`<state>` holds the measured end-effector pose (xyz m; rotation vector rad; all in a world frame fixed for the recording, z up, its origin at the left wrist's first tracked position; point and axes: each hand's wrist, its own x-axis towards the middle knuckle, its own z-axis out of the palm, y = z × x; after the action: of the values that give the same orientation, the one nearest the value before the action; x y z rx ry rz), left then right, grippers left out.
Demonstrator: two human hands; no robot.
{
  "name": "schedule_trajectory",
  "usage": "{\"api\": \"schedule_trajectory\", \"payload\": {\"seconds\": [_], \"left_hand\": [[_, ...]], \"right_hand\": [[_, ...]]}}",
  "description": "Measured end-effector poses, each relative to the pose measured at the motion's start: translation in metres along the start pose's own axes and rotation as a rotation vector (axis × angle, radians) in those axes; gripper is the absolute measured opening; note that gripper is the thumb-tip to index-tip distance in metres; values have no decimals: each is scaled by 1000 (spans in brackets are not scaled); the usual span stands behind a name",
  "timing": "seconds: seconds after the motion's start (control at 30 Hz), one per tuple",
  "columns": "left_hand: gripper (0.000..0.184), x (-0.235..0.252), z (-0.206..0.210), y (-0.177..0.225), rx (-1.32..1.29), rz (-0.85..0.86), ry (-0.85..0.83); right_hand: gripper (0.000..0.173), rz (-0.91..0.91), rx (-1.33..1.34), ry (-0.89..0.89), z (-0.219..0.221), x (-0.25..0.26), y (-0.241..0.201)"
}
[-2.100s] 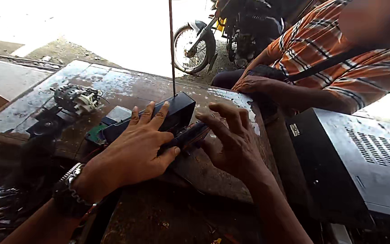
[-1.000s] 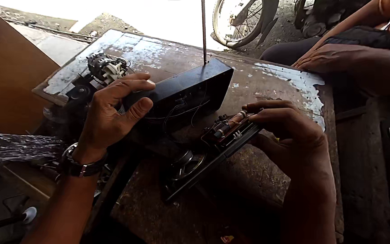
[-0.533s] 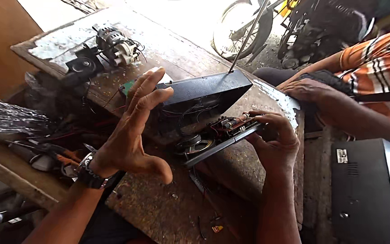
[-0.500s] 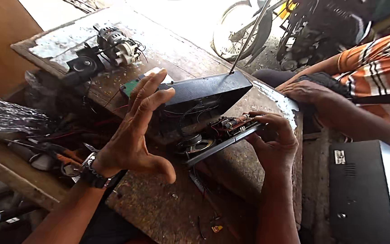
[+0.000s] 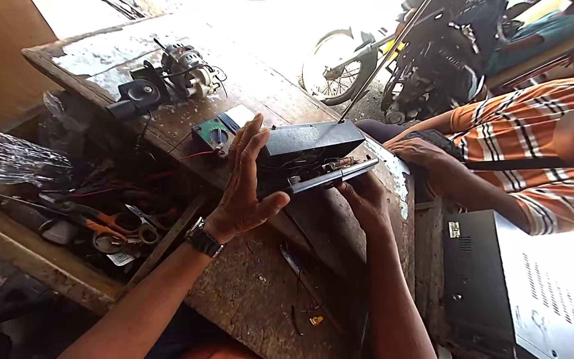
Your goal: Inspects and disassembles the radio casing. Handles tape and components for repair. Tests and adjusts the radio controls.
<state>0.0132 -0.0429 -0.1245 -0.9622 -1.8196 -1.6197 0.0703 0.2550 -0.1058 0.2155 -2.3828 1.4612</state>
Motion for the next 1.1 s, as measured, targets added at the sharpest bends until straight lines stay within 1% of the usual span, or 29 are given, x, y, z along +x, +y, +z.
{"api": "schedule_trajectory", "payload": {"seconds": [0.07, 0.2, 0.33, 0.4, 0.53, 0.7, 0.8, 0.87, 1.0, 1.1], "left_hand": [[90, 0, 6, -2, 55, 18, 45], [82, 1, 11, -8, 130, 67, 84], [75, 2, 16, -15, 102, 106, 135], [70, 3, 17, -19, 99, 119, 154], [66, 4, 21, -21, 123, 137, 168], [67, 4, 24, -21, 139, 143, 166], [67, 3, 25, -19, 127, 128, 159], [64, 3, 26, -18, 113, 115, 166], [62, 4, 23, -10, 42, 24, 188], [56, 9, 20, 5, -12, -74, 179]], "right_hand": [[45, 9, -55, -47, -3, 10, -2], [37, 67, -58, -114, -11, 26, -10], [29, 55, -45, -106, -12, 38, -12], [27, 49, -74, -59, -6, 40, -9], [35, 42, -97, 43, 6, 35, 5], [42, -19, -69, 68, 11, 32, 16], [45, -8, -29, 69, 15, 29, 16], [44, -12, 11, 81, 16, 27, 14], [42, -29, 45, 112, 10, 23, 6], [42, -52, 38, 123, 1, 20, 3]]}}
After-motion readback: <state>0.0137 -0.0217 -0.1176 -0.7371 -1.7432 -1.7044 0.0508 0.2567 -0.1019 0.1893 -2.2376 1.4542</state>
